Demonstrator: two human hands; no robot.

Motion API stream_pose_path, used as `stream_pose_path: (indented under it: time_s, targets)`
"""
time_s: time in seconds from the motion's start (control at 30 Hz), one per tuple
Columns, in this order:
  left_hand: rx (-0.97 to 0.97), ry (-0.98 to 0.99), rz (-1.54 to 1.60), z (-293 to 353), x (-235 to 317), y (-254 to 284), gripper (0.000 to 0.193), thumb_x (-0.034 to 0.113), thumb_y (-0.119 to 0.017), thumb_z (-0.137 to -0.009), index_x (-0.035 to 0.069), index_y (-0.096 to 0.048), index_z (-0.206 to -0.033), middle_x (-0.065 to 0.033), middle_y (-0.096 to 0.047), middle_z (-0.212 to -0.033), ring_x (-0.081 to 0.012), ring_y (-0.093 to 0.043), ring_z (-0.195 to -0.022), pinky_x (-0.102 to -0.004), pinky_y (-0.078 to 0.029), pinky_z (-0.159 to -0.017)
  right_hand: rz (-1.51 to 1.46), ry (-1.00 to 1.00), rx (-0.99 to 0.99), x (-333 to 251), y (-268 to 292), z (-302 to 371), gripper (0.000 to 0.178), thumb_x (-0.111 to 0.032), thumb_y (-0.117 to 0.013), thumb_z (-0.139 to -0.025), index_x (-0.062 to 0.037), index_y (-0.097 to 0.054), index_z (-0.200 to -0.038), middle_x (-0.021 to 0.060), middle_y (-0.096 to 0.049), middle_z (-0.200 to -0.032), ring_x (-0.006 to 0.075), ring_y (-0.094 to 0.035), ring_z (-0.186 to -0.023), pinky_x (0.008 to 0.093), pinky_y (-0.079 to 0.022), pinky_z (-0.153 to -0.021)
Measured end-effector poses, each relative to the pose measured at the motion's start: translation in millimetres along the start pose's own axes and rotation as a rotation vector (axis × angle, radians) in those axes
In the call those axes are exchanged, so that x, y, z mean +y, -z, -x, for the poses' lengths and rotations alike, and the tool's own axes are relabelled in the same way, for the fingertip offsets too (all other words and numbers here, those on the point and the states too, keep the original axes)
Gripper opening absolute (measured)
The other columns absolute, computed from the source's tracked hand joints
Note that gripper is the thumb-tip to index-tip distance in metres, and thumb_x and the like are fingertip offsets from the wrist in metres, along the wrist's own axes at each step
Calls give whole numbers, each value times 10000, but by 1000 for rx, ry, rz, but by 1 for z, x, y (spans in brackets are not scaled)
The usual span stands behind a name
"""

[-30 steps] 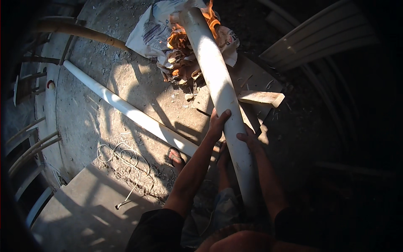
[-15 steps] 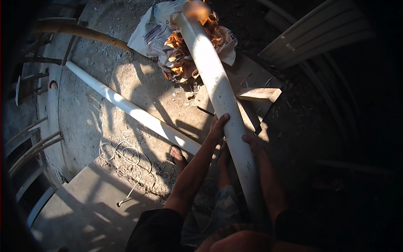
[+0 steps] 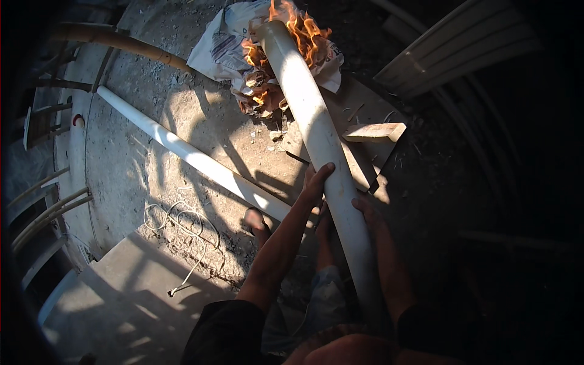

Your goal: The person heats the end of a white PVC pipe over a fire and then joins it with another PVC pipe by hand.

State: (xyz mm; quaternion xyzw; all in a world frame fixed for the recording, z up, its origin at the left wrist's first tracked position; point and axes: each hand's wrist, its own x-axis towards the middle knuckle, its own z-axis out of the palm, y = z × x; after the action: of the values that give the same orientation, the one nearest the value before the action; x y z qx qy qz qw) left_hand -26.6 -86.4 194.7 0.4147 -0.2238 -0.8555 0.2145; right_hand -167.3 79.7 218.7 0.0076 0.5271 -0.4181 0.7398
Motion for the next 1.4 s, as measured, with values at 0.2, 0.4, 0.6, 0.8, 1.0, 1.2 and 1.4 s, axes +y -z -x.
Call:
stream_pose_path:
  time_s: [0.2,0.4,0.6,0.8,1.0,1.2,1.4]
  targets:
    - [255,4,-248,-1,-2,-7,713,425,-733,-798,-59,-450,-1240,-179,-593,-1073,-255,-627,-935,-377,-531,-810,394,106,208,-26,-47,32,922,-451,-730,-768,-22,-312,-1469,157,-455,-1384,273,-413,-1308,398,-332,-1079]
    - [-78,55,153,-2,-7,7,736,446,-737,-787,-68,-454,-1230,-191,-589,-1056,-254,-626,-938,-375,-538,-801,30,37,16,0,-3,12,950,-457,-735,-755,-22,-299,-1478,164,-429,-1415,281,-399,-1323,388,-317,-1089]
    - [168,-9,-181,-4,-7,-3,746,447,-728,-795,-63,-434,-1253,-179,-587,-1054,-263,-625,-940,-381,-537,-807,390,110,148,-21,-31,25,995,-482,-725,-736,-22,-274,-1494,162,-441,-1412,280,-430,-1294,384,-325,-1082]
    - [20,-6,118,7,-7,-4,824,492,-741,-764,-74,-417,-1269,-193,-583,-1052,-262,-617,-971,-399,-535,-819,209,118,-13,2,-5,23,1011,-498,-730,-731,-34,-267,-1499,170,-433,-1414,292,-404,-1313,401,-313,-1089]
    - [163,28,-141,1,2,-17,771,476,-719,-796,-72,-437,-1259,-190,-588,-1066,-264,-636,-914,-391,-547,-778,203,67,134,9,1,22,934,-478,-722,-758,-17,-332,-1470,160,-470,-1381,281,-436,-1285,390,-327,-1080]
    - [68,20,83,-7,-3,0,727,442,-704,-821,-58,-429,-1271,-179,-606,-1052,-262,-652,-903,-367,-562,-783,84,53,51,15,1,14,896,-475,-692,-794,-11,-328,-1467,169,-451,-1399,282,-421,-1298,388,-324,-1083]
    - [47,-37,-10,-10,-4,-11,752,456,-725,-800,-76,-430,-1243,-179,-583,-1067,-252,-623,-925,-362,-541,-781,169,78,132,38,35,10,881,-466,-699,-784,-17,-337,-1450,160,-478,-1362,291,-430,-1287,393,-324,-1084]
